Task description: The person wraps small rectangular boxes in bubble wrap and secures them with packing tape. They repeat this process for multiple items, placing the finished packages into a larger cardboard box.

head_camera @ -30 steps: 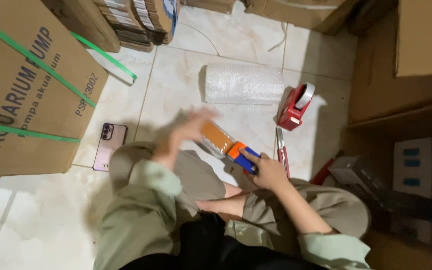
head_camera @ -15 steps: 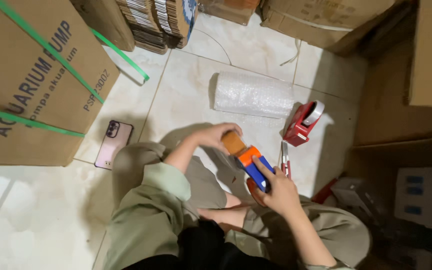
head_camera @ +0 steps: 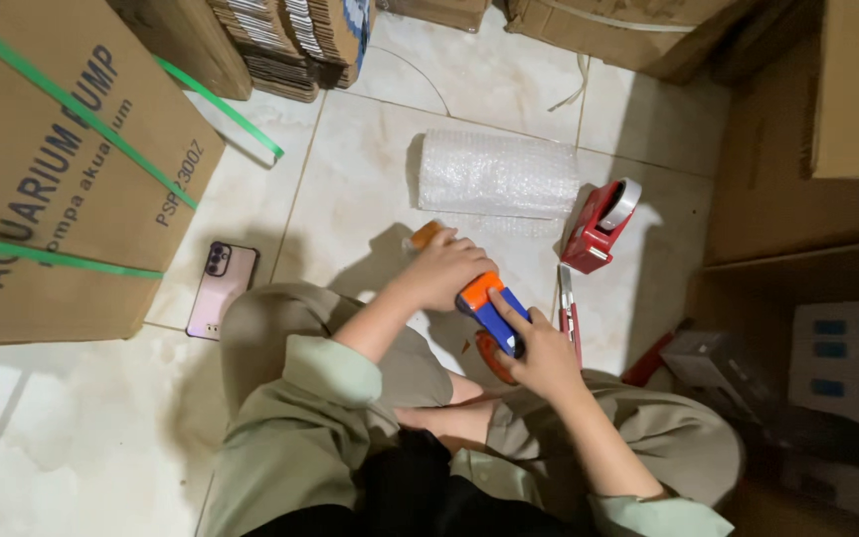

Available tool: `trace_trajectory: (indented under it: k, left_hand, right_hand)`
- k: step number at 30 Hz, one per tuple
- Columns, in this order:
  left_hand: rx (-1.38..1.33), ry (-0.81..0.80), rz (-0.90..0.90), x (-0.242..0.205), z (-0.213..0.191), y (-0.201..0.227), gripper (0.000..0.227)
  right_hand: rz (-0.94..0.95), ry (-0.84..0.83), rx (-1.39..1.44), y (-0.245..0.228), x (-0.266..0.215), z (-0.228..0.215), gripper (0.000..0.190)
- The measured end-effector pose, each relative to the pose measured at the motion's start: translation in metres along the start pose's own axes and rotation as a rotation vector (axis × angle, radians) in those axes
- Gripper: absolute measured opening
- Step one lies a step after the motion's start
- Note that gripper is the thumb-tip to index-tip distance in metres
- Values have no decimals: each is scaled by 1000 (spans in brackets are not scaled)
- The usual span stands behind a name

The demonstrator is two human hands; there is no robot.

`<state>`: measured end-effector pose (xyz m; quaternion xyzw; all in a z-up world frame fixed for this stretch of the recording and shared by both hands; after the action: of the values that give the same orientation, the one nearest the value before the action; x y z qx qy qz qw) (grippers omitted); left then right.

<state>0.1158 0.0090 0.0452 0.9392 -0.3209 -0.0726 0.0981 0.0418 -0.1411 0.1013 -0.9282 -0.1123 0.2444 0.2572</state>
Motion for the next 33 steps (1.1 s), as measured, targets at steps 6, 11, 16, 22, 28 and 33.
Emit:
trace_trajectory:
  k: [6, 11, 16, 22, 28, 33]
  left_hand:
    - [-572, -29, 62, -22, -7, -37, 71]
    - [-521, -74, -149, -36, 11, -107, 69]
    - [-225, -192, -342, -38, -13, -77, 75]
    - [193, -85, -78, -14, 32, 5, 85]
    - [-434, -53, -10, -12, 6, -22, 76]
    - [-559, -22, 91, -6, 14, -24, 79]
  right_hand:
    - [2, -40, 25, -2, 0, 2, 80]
    - [73, -133, -154, 4, -7, -3, 75]
    - [75, -142, -170, 1, 8, 7, 69]
    - [84, -137, -195, -1, -2, 5, 72]
    - [115, -30, 6, -8, -18, -18, 77]
    - [92, -23, 13, 9, -17, -17, 75]
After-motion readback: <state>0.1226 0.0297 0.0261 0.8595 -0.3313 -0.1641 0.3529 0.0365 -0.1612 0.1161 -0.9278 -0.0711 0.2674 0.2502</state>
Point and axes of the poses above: each hand's wrist, its own x-axis towards the middle knuckle, its own z-axis out of the palm, y = z × x, the point moved 5 cm from there along x, towards the middle knuckle, and after that the axes turned 13 degrees about x, right-handed, at the moved point
